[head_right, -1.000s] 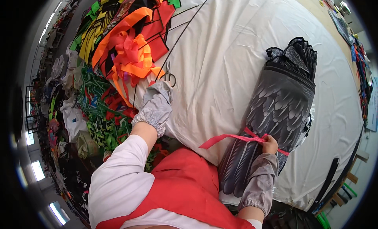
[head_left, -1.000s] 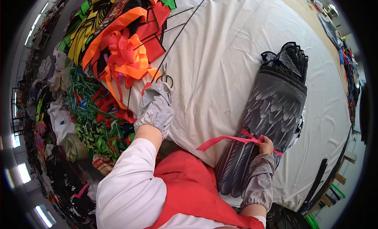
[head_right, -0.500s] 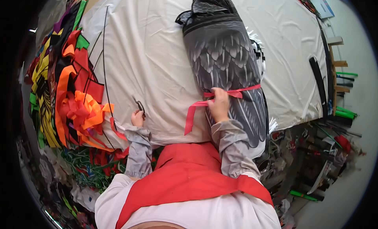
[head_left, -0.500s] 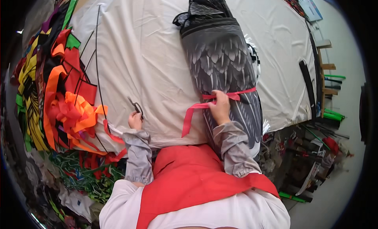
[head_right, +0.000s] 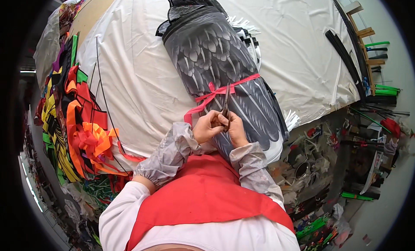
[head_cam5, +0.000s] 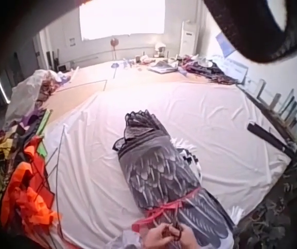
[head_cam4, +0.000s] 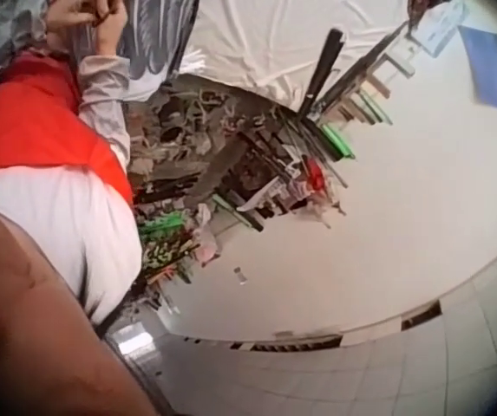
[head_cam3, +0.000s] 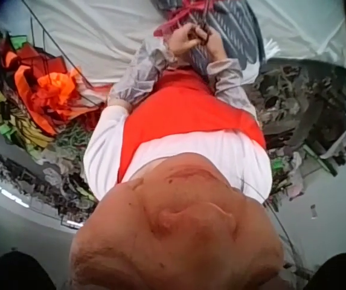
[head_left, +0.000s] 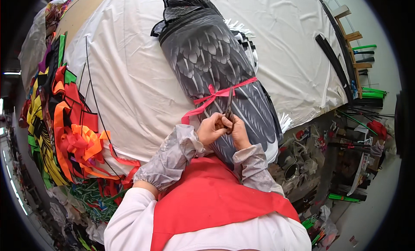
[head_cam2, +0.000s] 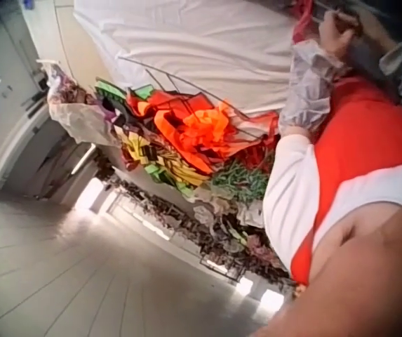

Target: Untying a bundle of printed fabric pieces, spreading them out, and trimming the edges of individual pieces using scissors.

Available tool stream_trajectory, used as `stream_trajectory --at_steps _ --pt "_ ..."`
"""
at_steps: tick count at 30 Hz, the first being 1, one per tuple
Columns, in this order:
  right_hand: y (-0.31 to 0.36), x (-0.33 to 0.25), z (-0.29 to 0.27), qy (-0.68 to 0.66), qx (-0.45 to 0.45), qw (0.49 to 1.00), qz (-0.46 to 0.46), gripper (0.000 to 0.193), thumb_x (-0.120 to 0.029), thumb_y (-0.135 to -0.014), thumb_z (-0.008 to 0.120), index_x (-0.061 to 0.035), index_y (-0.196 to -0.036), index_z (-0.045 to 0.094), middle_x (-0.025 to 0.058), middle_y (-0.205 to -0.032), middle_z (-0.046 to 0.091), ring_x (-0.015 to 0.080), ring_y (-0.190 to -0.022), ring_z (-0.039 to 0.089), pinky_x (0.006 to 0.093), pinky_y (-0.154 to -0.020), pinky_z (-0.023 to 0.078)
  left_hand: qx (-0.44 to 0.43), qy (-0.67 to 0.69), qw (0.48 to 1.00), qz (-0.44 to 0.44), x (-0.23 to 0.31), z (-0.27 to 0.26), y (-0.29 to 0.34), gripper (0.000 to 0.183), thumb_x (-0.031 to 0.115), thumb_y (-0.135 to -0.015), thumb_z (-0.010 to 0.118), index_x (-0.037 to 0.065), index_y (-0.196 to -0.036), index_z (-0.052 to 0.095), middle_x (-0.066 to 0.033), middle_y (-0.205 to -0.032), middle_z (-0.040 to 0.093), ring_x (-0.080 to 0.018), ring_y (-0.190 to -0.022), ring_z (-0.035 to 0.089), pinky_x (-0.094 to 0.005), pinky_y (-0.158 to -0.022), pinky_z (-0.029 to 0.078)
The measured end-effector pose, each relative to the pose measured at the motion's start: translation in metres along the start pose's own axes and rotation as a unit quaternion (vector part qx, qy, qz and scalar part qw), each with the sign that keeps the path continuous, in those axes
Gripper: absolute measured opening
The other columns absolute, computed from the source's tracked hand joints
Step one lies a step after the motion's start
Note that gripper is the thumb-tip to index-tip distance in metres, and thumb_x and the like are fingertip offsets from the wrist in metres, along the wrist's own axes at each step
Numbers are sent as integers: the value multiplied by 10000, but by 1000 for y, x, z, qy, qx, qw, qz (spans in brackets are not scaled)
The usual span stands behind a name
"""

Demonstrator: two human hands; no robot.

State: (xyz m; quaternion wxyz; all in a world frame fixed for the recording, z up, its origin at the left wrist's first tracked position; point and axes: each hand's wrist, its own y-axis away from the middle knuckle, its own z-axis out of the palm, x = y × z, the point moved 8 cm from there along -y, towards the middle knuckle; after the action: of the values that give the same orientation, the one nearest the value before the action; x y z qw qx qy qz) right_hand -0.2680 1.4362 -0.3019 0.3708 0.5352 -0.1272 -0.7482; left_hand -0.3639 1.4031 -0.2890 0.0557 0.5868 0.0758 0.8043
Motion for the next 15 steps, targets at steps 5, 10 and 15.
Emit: stream_trajectory --at_steps 5,10,15 --pt "11 -44 -92 118 68 975 -173 162 -173 -922 676 -30 -900 604 3 -747 628 70 -592 540 218 -534 409 85 -203 975 28 10 -3 -93 96 78 -899 638 -5 -944 655 -63 -849 681 -142 -791 656 -288 -718 514" --pt "4 -29 -110 261 -15 965 -8 404 -445 -921 632 -48 -869 575 23 -629 597 108 -538 561 224 -523 424 131 -509 847 -81 -51 -53 -148 225 193 -817 671 49 -988 697 -148 -841 687 -355 -848 664 -403 -788 517" --pt "-4 -6 -103 207 -63 969 117 597 -660 -882 547 -69 -801 559 33 -582 571 117 -478 524 250 -465 389 41 -514 856 -39 -51 -50 -140 256 198 -776 695 55 -988 701 -163 -867 690 -339 -863 672 -402 -785 518"
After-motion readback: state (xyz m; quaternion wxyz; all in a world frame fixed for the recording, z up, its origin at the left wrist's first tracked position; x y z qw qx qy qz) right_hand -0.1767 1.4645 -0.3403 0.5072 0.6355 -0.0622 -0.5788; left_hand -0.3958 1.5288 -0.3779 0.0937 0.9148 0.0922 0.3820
